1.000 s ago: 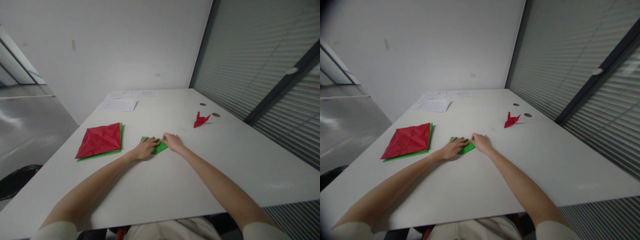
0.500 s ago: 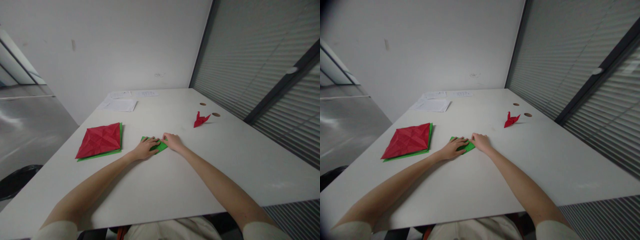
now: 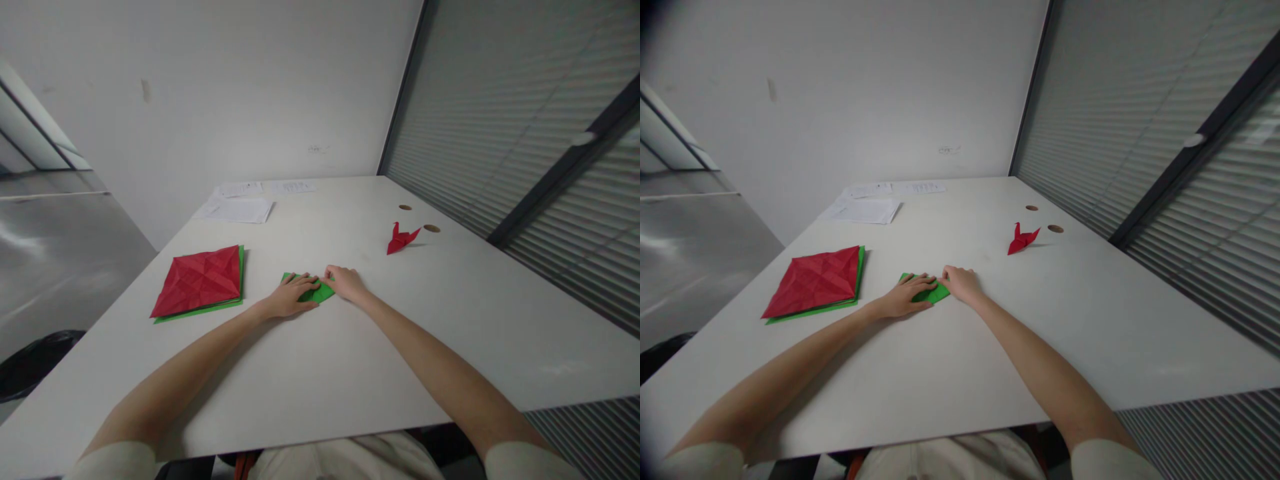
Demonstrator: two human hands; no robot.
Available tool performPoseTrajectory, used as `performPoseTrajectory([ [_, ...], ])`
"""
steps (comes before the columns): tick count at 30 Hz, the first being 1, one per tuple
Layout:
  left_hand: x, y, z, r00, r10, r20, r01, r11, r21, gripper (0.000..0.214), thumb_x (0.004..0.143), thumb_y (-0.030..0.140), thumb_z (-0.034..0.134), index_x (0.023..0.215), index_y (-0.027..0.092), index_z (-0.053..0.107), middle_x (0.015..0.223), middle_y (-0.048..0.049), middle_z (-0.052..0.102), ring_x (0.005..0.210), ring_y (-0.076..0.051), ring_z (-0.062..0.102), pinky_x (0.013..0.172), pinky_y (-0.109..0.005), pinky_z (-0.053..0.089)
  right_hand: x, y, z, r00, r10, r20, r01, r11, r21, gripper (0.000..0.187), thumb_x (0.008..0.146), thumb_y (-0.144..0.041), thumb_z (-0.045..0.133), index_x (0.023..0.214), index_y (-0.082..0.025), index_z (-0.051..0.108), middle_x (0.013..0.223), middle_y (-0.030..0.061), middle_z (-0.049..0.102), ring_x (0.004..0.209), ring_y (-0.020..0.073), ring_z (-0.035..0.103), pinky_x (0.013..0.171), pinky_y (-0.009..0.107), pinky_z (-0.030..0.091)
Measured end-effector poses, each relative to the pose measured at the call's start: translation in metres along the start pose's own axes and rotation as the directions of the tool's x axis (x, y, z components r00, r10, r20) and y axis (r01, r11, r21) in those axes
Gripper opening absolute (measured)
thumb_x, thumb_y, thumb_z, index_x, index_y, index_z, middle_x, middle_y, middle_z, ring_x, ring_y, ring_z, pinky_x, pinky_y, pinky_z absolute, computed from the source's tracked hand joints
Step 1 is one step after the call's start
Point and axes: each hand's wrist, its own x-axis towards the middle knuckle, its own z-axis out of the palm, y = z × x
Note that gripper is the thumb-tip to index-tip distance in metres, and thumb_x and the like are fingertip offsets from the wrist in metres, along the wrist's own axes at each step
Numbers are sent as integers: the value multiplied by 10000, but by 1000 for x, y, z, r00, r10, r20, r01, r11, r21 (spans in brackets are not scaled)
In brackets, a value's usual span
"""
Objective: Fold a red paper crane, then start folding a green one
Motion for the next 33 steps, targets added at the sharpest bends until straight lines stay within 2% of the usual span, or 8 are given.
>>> performPoseTrajectory([
  [5,-8,10,-1,998,47,-29,-43,992,116,549,974,443,376,1473,224,307,1536,-95,323,1430,-315,251,1133,-616,150,-1,-1,-2,1000,1,10,-1,1000,-5,219,914,-444,537,939,-244,623,965,30,732,884,197,662,779,303,380],
  [8,-11,18,-3,990,105,-90,-88,981,174,528,967,382,398,1462,210,334,1510,-100,373,1418,-331,271,1128,-640,149,-1,-1,-2,1000,1,10,-1,1000,-14,210,914,-437,538,935,-245,622,960,25,733,886,202,663,777,307,381],
  [12,-6,23,-3,969,191,-157,-181,981,73,405,947,293,452,1320,152,525,1362,-131,535,1290,-264,467,1135,-484,310,-2,-2,-4,1000,3,18,-3,1000,-20,210,911,-437,545,929,-243,622,957,25,733,889,204,663,777,306,383],
  [15,-1,18,4,966,141,-218,-155,987,-49,336,961,281,440,1199,134,625,1244,-144,606,1168,-237,566,1055,-400,440,-3,-2,-5,1000,7,27,-7,1000,-17,217,908,-443,550,936,-242,624,960,34,732,889,203,661,789,306,386],
  [21,1,9,14,965,118,-235,-144,985,-95,287,941,276,500,1138,156,671,1283,-134,592,1169,-240,577,1009,-391,488,-3,-2,-7,999,5,32,-5,1000,-11,228,914,-446,542,939,-237,629,975,50,728,915,207,658,801,309,394],
  [24,2,9,10,963,140,-230,-163,983,-81,257,936,261,505,1071,162,701,1309,-128,582,1190,-240,569,1023,-379,475,-3,-2,-6,1000,1,31,-1,1000,-8,248,920,-461,525,931,-236,628,977,50,728,907,207,659,793,309,396],
  [29,5,9,-2,970,188,-156,-193,981,-13,213,910,275,551,1003,187,722,1310,-97,593,1192,-240,576,1029,-353,464,-4,-4,-6,1000,5,10,-5,1000,-10,300,930,-493,487,929,-232,633,947,56,730,881,210,660,802,321,399],
  [33,4,7,-2,971,184,-154,-182,983,24,225,911,285,551,1023,188,720,1290,-98,607,1179,-234,584,1028,-346,461,-4,4,-19,1000,22,5,-22,1000,11,386,891,-577,494,893,-229,662,902,61,730,873,228,651,823,353,402],
])
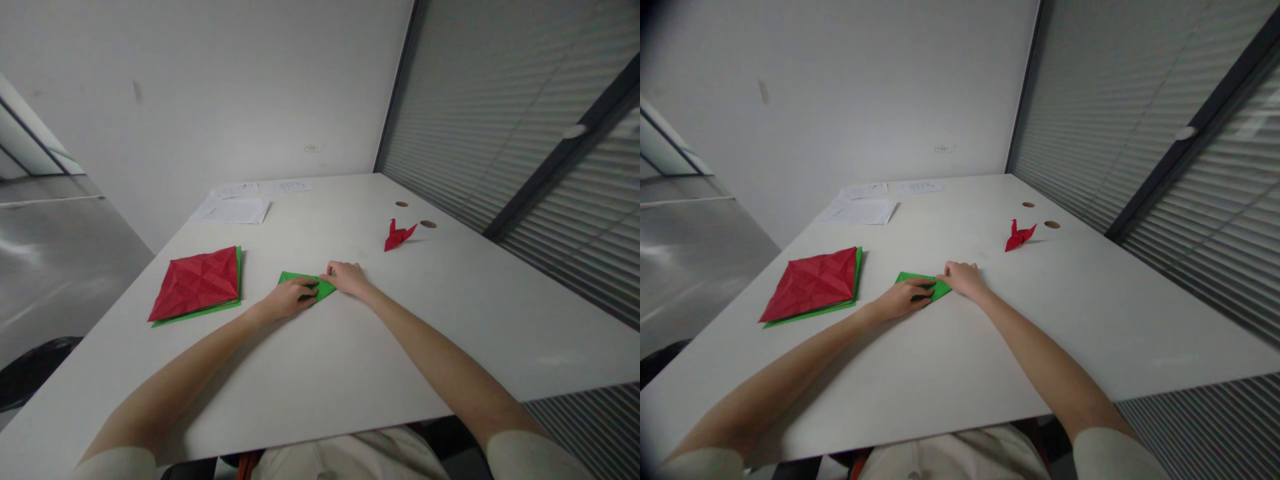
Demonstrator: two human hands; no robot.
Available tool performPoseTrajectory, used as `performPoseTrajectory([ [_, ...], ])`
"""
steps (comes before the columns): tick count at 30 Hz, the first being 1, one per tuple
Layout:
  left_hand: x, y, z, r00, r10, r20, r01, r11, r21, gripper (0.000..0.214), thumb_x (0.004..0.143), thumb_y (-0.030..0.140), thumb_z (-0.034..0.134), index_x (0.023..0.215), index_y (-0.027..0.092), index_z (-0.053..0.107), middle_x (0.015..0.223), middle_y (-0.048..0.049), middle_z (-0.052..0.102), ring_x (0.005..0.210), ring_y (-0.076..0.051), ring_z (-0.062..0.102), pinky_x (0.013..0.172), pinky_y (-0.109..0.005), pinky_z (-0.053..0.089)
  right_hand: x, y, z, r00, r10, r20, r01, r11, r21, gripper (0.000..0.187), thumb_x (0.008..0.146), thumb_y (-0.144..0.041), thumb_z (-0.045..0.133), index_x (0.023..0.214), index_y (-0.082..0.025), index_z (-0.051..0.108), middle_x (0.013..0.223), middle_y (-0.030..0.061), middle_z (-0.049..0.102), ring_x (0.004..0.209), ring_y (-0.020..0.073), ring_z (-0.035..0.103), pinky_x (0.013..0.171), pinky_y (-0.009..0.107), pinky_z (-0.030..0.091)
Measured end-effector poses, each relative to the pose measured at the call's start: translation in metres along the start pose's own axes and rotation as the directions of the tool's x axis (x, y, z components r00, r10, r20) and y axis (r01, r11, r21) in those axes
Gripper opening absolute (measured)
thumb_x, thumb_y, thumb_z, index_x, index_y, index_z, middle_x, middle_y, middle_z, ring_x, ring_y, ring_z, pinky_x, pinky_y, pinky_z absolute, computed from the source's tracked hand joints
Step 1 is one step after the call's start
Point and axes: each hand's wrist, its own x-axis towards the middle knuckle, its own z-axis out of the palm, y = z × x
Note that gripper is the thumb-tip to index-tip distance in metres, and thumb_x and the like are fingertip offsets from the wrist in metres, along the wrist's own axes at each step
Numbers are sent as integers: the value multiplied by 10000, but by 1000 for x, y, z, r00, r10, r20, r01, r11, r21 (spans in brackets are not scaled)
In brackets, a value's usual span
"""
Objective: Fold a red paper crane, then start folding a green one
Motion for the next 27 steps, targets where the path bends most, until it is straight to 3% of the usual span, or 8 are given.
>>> performPoseTrajectory([
  [4,-2,-1,2,1000,21,-2,-21,1000,6,246,925,288,525,1032,187,722,1271,-101,617,1167,-223,587,1026,-337,460,3,34,-23,992,99,73,-107,988,112,431,839,-591,544,798,-191,701,852,77,717,778,212,626,712,306,415],
  [6,-2,-1,1,1000,30,2,-31,999,12,250,925,295,523,1037,190,721,1260,-102,621,1157,-224,592,1016,-338,466,3,53,-31,990,28,141,-63,965,254,472,843,-581,522,769,-152,704,761,69,691,683,175,593,635,270,403],
  [10,-2,0,-1,999,32,-2,-32,999,21,253,924,302,527,1028,183,725,1235,-116,631,1140,-235,599,1004,-346,471,3,66,-27,990,-37,133,-23,905,424,555,810,-640,492,799,-128,707,647,20,617,610,147,529,577,248,372],
  [14,-2,-1,-1,999,40,-9,-40,999,35,247,927,300,527,1041,199,721,1239,-99,630,1141,-222,599,1005,-338,470,5,49,-14,990,-17,139,-33,937,348,576,803,-672,488,694,-147,699,574,8,580,598,153,525,591,251,380],
  [17,-3,-2,-1,999,39,-10,-39,998,42,248,925,299,531,1047,195,720,1247,-99,626,1148,-225,595,1011,-342,466,5,40,-12,988,47,148,-80,971,224,454,785,-595,593,674,-173,717,600,21,620,648,174,564,641,262,409],
  [20,-3,-2,-2,999,31,-7,-31,999,32,265,930,305,522,1041,174,724,1254,-115,623,1142,-238,597,1009,-353,467,4,42,-15,985,66,162,-90,986,143,287,771,-469,675,738,-196,756,732,51,678,747,195,599,708,274,434],
  [24,-2,0,-4,1000,23,-4,-23,1000,17,273,934,328,513,1025,188,729,1247,-109,629,1130,-234,606,1002,-357,474,3,52,-21,994,89,69,-91,995,37,186,741,-371,728,792,-198,775,989,112,681,903,235,604,806,319,449],
  [27,-1,0,-5,1000,30,-4,-30,999,12,268,934,330,510,1016,200,730,1241,-98,633,1133,-228,606,999,-351,476,5,57,-31,997,57,58,-63,992,111,189,811,-303,652,829,-152,763,950,114,700,885,227,628,795,305,465],
])
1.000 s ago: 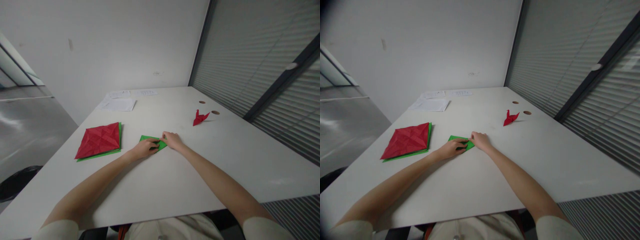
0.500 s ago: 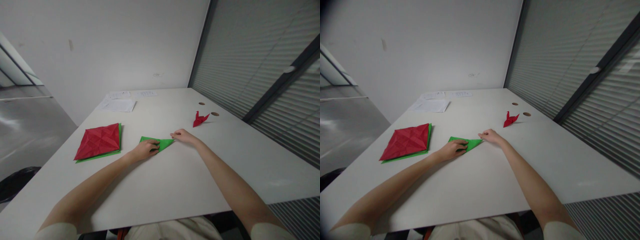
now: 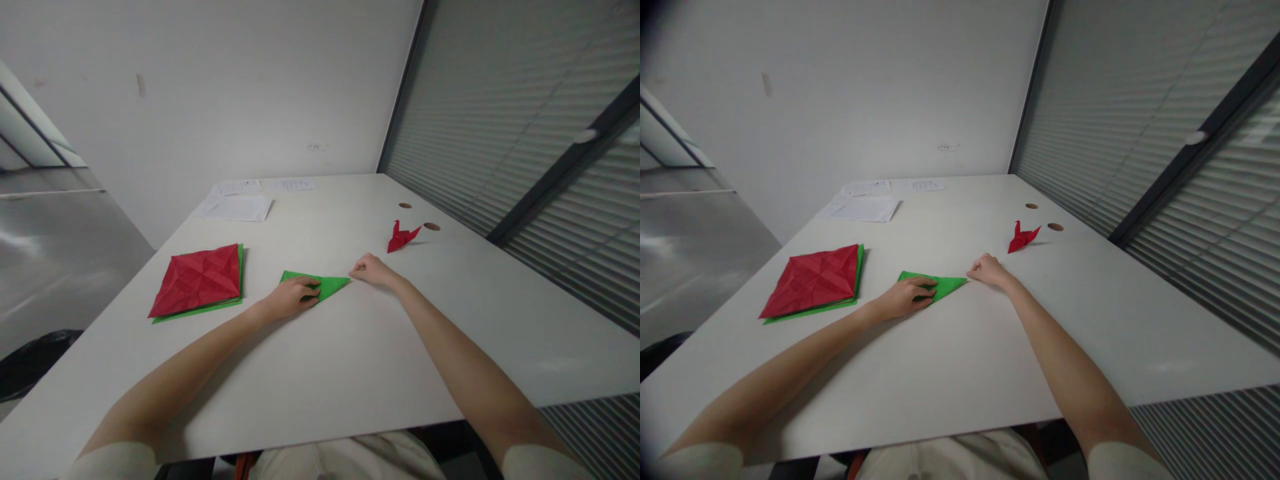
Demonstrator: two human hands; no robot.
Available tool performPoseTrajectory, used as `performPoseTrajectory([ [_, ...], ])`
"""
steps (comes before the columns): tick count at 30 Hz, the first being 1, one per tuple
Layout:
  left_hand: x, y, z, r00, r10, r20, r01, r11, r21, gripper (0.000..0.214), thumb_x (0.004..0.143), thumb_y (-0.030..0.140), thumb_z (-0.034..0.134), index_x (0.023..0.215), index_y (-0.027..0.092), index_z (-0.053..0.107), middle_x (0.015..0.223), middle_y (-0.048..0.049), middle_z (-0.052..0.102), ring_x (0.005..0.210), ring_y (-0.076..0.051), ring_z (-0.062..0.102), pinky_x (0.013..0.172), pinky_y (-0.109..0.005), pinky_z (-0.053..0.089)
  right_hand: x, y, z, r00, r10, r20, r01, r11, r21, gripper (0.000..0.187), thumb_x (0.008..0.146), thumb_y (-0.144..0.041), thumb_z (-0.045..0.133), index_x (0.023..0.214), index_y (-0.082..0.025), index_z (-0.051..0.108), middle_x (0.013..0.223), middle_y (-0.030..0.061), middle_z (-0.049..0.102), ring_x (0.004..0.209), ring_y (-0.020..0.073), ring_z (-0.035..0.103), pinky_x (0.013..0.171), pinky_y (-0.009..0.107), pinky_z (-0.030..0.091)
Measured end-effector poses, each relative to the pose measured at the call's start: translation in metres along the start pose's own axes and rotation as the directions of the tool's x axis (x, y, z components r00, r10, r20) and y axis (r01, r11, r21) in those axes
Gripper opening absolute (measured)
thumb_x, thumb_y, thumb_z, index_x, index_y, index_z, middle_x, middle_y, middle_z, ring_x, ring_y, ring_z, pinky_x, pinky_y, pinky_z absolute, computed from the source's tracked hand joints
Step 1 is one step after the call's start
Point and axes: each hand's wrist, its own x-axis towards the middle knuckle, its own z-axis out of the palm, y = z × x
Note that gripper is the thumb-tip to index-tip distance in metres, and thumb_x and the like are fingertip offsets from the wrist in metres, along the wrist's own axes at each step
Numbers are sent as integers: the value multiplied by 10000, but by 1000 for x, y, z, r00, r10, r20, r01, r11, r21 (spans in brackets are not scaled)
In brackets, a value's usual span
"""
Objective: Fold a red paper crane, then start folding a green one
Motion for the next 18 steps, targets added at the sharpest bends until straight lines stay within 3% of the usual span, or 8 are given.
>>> performPoseTrajectory([
  [2,0,-1,0,1000,3,-6,-3,1000,1,270,935,327,507,1005,197,733,1236,-100,635,1129,-229,608,996,-352,477,-1,-5,-6,995,-74,-71,79,994,72,232,875,-246,548,903,-130,747,945,108,718,887,212,646,807,292,472],
  [5,0,-2,2,1000,8,-13,-8,1000,13,264,932,325,513,1006,196,731,1231,-102,636,1119,-229,612,989,-349,479,-15,-26,-5,947,-259,-189,276,958,71,302,930,-276,466,1067,-161,710,1097,106,710,1020,216,642,921,320,453],
  [7,0,-3,3,1000,12,-21,-11,1000,22,262,928,332,523,1017,193,726,1234,-104,633,1121,-228,611,995,-343,473,-34,-43,7,912,-393,-119,393,919,-19,392,926,-415,494,1173,-165,667,1219,130,663,1146,254,596,1011,372,404],
  [9,-1,-3,5,999,17,-33,-16,1000,24,271,928,339,526,1033,184,721,1236,-111,631,1126,-228,608,1003,-341,468,-57,-56,24,870,-493,-17,487,864,-130,601,874,-581,513,1283,-147,592,1361,164,556,1280,302,491,1087,433,325],
  [12,-1,-2,5,999,18,-36,-17,999,28,280,936,334,512,1032,178,724,1223,-117,638,1120,-228,612,999,-345,473,-82,-58,45,875,-482,44,481,855,-193,809,851,-698,431,1397,-103,467,1455,203,435,1364,313,387,1144,478,231],
  [18,-1,0,2,1000,14,-21,-13,998,55,281,940,322,508,1039,173,724,1249,-117,627,1127,-230,609,999,-347,479,-93,-28,46,921,-390,10,380,892,-246,807,878,-703,344,1425,-116,426,1471,184,420,1379,284,370,1173,494,134],
])
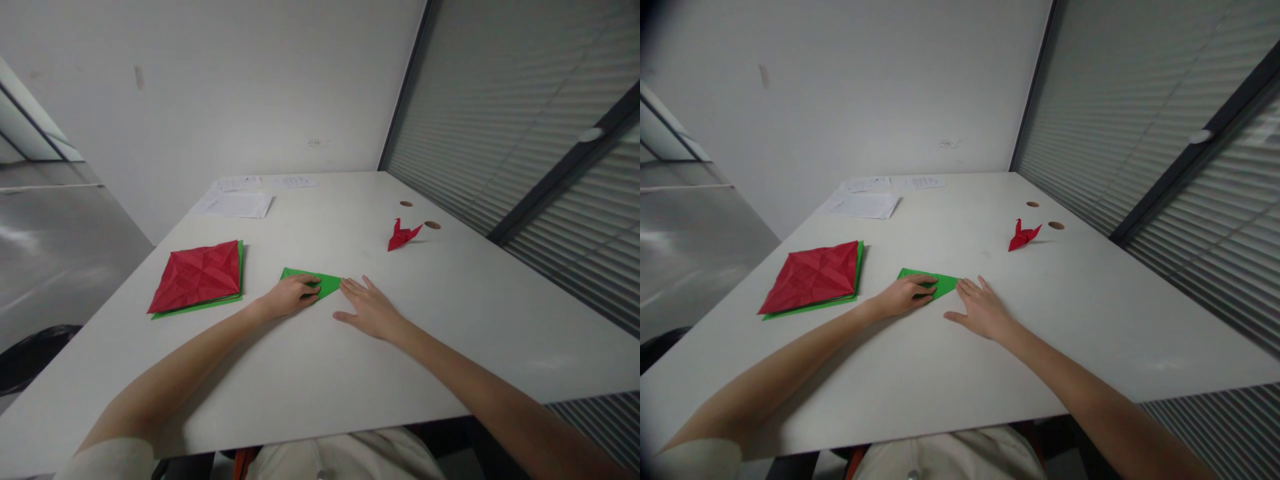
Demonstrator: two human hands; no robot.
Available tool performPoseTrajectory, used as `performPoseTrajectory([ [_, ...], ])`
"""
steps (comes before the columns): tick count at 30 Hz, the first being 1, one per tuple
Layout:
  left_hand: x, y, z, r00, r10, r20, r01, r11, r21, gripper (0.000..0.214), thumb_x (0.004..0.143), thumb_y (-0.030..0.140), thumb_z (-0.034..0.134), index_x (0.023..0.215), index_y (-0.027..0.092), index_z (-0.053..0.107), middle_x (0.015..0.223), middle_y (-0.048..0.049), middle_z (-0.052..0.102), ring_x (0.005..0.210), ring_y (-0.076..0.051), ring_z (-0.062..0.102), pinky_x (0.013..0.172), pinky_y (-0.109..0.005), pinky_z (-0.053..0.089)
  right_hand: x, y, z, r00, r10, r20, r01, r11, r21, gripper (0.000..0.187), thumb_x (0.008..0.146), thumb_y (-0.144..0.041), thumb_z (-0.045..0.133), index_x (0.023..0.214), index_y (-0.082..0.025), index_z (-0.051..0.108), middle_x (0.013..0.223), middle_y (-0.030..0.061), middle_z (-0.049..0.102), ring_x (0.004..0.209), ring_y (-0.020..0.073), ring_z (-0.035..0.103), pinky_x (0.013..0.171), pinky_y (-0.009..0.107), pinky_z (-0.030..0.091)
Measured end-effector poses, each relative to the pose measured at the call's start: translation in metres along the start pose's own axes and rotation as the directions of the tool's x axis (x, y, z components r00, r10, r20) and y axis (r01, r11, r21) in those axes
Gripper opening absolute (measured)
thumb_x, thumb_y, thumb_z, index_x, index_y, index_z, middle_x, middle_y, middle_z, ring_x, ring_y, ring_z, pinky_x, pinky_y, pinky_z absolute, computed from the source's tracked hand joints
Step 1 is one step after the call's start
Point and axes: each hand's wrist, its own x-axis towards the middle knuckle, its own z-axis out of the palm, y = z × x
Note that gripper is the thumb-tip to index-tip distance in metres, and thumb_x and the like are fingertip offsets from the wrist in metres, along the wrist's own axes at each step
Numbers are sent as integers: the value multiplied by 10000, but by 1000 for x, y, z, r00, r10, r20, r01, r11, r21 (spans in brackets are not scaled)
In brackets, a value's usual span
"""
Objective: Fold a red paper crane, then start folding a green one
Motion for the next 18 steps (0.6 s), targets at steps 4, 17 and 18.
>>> performPoseTrajectory([
  [4,-1,0,-1,1000,2,11,-2,1000,16,283,948,325,496,1056,194,723,1249,-102,631,1119,-222,615,990,-341,488,0,21,-14,995,97,5,-97,994,-47,734,889,-690,337,1358,-157,522,1409,156,512,1327,323,430,1154,554,127],
  [17,1,0,1,995,55,-80,-57,998,-26,232,912,281,555,1014,172,733,1192,-126,654,1094,-225,625,970,-335,487,20,-27,-11,986,-169,-3,169,985,37,797,885,-692,346,1444,-126,404,1476,175,415,1386,326,345,1138,523,233],
  [18,1,0,1,995,54,-82,-57,998,-26,232,915,281,551,1018,179,733,1188,-121,657,1093,-222,625,967,-331,488,19,-31,-5,986,-165,2,165,986,38,817,882,-701,336,1447,-114,396,1474,185,415,1382,331,351,1135,524,240],
])
